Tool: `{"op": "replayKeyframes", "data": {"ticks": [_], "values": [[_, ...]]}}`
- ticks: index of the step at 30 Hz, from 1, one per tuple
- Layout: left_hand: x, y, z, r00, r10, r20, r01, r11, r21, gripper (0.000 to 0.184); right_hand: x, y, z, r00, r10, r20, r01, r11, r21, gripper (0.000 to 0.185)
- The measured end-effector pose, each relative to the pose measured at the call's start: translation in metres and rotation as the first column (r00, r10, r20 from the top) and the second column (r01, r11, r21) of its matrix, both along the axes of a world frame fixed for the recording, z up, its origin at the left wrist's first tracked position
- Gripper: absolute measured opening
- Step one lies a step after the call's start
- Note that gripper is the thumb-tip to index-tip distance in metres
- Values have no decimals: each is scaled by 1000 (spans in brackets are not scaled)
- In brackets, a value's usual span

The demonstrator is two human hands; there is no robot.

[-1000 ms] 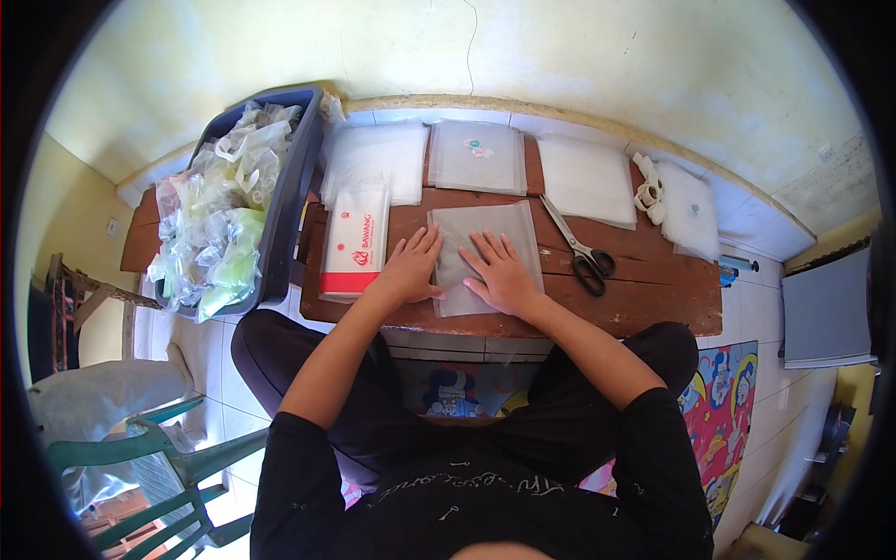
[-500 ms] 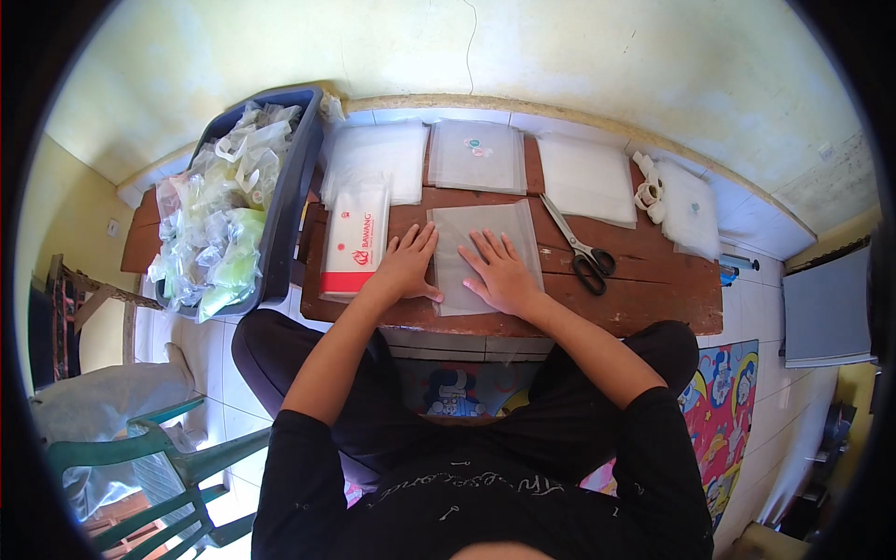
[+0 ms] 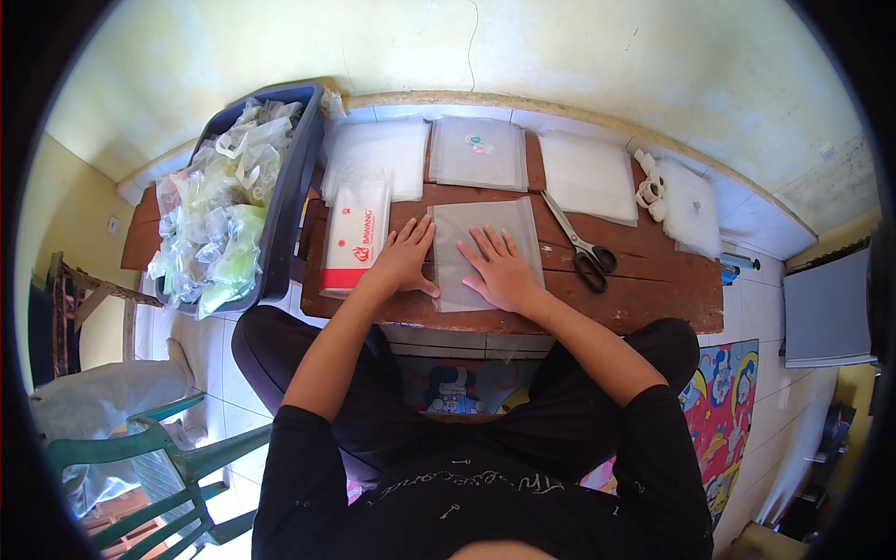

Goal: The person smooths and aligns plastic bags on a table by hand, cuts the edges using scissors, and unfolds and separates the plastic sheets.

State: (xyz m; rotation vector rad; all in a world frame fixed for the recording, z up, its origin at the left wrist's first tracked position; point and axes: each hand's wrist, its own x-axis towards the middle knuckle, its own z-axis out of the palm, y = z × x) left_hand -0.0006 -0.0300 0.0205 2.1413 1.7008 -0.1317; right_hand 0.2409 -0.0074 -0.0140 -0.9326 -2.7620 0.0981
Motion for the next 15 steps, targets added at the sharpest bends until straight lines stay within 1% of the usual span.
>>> {"op": "replayKeyframes", "data": {"ticks": [11, 13, 15], "values": [[-5, -1, -3, 999, 3, 38, -4, 1000, 16, 126, -2, 1, -2, 1000, 8, -24, -8, 1000, 9, 63], [-3, -1, -4, 996, -9, 85, 4, 999, 54, 121, -2, 2, -1, 1000, 10, -30, -9, 1000, 10, 63], [1, -2, -5, 996, -27, 83, 21, 997, 69, 119, -1, 2, 1, 1000, 5, -23, -6, 1000, -17, 63]]}}
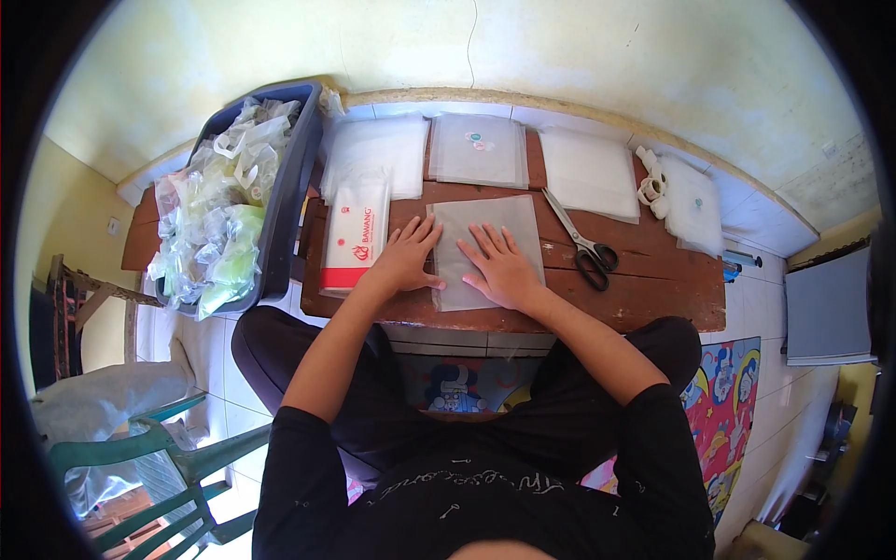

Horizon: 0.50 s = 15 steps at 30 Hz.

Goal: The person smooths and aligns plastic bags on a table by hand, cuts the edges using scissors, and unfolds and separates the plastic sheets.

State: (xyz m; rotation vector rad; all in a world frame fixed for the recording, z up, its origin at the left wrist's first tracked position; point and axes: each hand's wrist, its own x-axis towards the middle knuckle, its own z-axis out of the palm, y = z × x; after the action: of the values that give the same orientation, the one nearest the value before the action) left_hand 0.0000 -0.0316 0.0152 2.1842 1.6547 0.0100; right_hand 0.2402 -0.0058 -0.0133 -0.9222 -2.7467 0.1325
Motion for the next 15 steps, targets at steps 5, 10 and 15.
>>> {"op": "replayKeyframes", "data": {"ticks": [5, 10, 15], "values": [[6, -2, -2, 1000, -23, 8, 22, 999, 45, 113, 6, 2, -1, 1000, -18, -2, 18, 1000, -3, 63], [7, -1, -5, 999, -23, 22, 22, 997, 71, 111, 13, 3, -1, 999, -32, 24, 32, 999, 6, 62], [9, -1, -5, 999, -28, 16, 27, 997, 74, 110, 19, 4, 1, 998, -35, 45, 36, 999, -23, 64]]}}
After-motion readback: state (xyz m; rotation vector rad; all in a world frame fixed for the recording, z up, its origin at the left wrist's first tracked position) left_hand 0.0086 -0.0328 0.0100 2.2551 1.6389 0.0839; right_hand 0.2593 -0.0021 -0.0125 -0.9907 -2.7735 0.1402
